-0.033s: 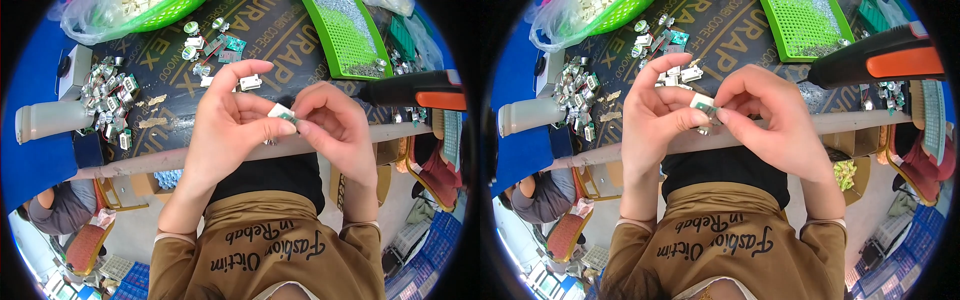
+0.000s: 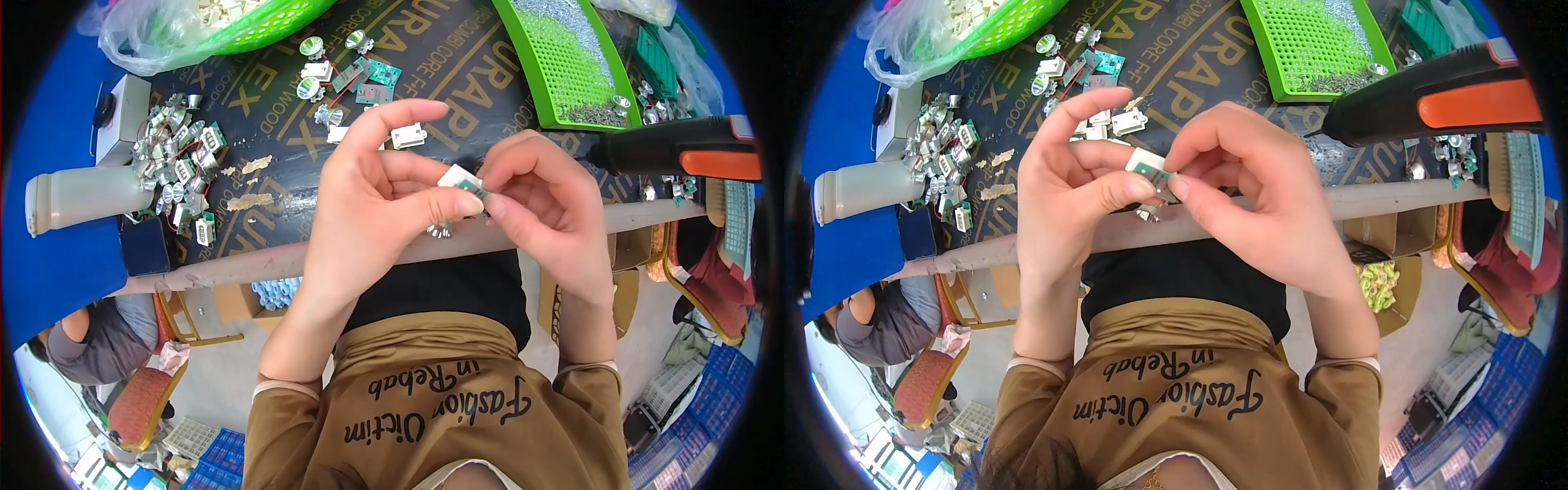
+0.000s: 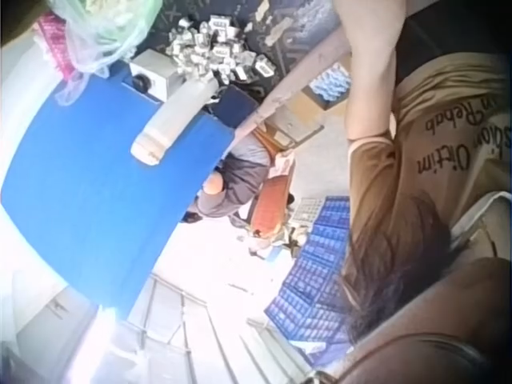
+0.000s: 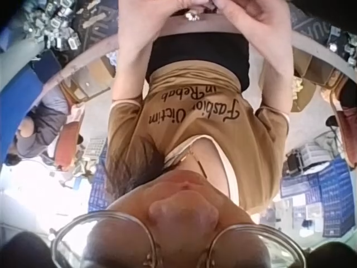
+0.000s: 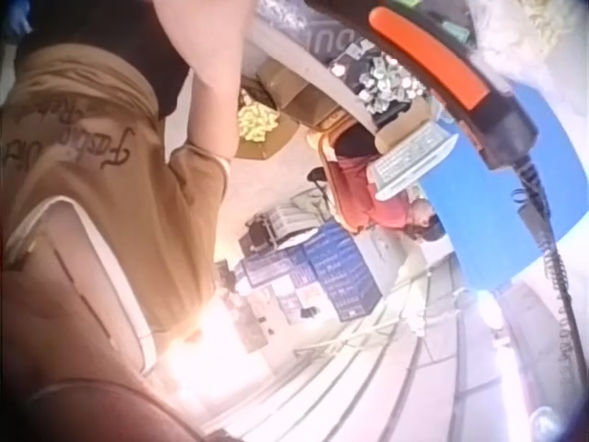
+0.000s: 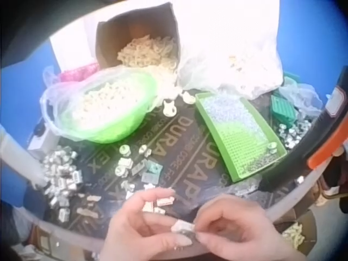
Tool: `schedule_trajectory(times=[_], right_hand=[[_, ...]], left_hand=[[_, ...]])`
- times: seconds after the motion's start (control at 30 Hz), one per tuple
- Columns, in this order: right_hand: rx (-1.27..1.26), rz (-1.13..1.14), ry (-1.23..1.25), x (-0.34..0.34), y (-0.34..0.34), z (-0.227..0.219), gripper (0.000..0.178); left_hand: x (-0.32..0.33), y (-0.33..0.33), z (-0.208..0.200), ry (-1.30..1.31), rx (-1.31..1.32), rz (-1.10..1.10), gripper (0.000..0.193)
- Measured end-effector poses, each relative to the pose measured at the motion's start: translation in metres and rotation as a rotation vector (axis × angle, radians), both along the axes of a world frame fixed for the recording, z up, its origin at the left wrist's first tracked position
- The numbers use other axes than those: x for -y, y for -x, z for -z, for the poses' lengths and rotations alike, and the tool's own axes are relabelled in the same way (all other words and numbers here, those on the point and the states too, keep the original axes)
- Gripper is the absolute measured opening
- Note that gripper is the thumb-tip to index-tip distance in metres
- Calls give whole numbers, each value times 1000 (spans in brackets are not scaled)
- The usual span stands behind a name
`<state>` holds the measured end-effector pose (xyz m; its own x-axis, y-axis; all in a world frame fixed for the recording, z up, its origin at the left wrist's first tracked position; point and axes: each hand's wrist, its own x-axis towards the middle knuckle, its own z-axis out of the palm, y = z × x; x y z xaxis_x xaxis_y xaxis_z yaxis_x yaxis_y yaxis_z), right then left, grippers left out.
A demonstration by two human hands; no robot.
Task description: Assembling small electronic toy components at a factory workbench using a handheld tool.
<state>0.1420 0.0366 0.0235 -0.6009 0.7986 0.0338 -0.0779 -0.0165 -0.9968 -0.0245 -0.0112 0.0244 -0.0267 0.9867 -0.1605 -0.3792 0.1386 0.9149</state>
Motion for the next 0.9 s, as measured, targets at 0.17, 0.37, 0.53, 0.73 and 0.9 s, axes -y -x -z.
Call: schedule_trajectory(times=[0.17, 0.37, 0.53, 0.73, 0.9], right_hand=[[-171, 68, 72, 4, 4, 3, 13], [-275, 186, 67, 7, 8, 3, 15], [-329, 206, 59, 8, 7, 7, 15], [53, 511, -629, 15, -9, 10, 13], [-228, 715, -832, -22, -51, -16, 46]], left_hand=[[-1, -13, 21, -90, 299, -138, 28], [-1, -28, 15, -72, 484, -171, 23], [-7, -32, 11, -102, 344, -145, 22], [-12, -28, 21, -72, 284, -124, 18], [-18, -32, 27, 35, 243, 17, 13]])
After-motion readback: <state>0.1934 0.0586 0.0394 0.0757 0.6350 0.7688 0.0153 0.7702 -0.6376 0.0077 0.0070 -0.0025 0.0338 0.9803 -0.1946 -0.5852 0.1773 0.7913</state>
